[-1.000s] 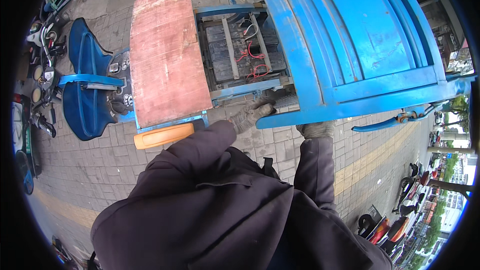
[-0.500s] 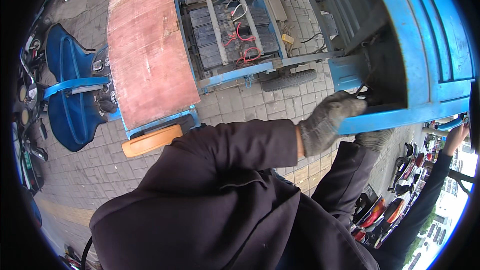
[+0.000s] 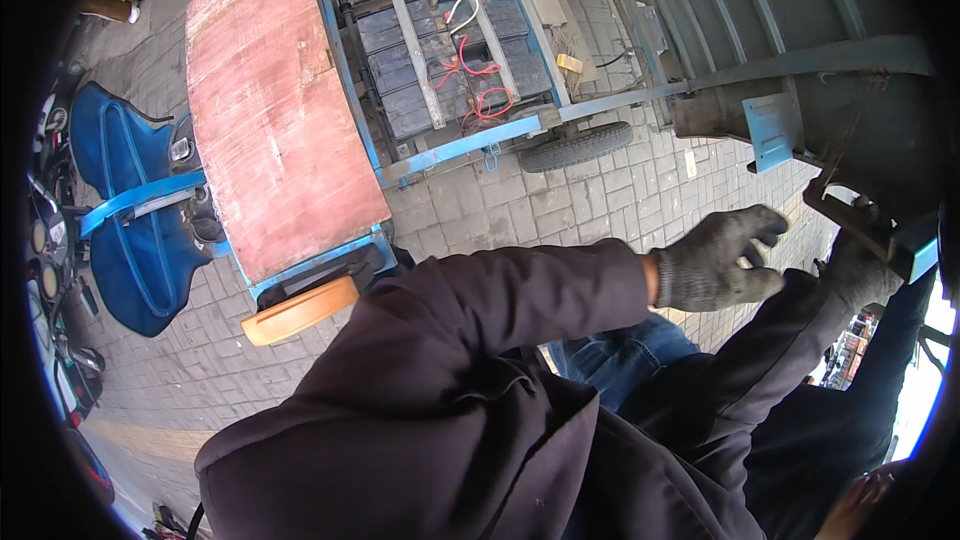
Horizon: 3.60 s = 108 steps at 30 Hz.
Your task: The person sits on the ground and uses a power drill and pliers to disassemble and reassemble a small mechanical part. They then walk to a blue three-wheeled vehicle and inspect the battery compartment.
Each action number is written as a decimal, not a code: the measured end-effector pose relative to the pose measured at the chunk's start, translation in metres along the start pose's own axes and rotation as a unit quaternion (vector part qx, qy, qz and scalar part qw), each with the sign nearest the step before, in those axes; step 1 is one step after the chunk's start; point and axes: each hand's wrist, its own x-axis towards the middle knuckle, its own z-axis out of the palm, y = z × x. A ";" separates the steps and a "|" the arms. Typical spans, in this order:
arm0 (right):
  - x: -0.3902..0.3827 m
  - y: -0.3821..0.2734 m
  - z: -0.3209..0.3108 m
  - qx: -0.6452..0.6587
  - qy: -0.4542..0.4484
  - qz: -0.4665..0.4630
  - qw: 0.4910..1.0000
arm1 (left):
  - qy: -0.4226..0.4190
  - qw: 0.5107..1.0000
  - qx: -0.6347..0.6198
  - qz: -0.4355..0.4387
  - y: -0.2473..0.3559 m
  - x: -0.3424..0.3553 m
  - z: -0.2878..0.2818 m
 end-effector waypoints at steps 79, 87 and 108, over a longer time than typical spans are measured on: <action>-0.448 0.181 0.474 -0.140 -0.607 0.149 0.768 | 0.457 0.787 0.385 -0.152 -0.040 -0.151 -0.515; -0.469 0.176 0.445 0.077 -0.474 0.384 0.789 | 0.457 0.784 0.380 -0.181 -0.041 -0.152 -0.512; -0.358 0.264 0.583 -0.112 -0.590 0.172 0.781 | 0.448 0.790 0.374 -0.190 -0.039 -0.147 -0.507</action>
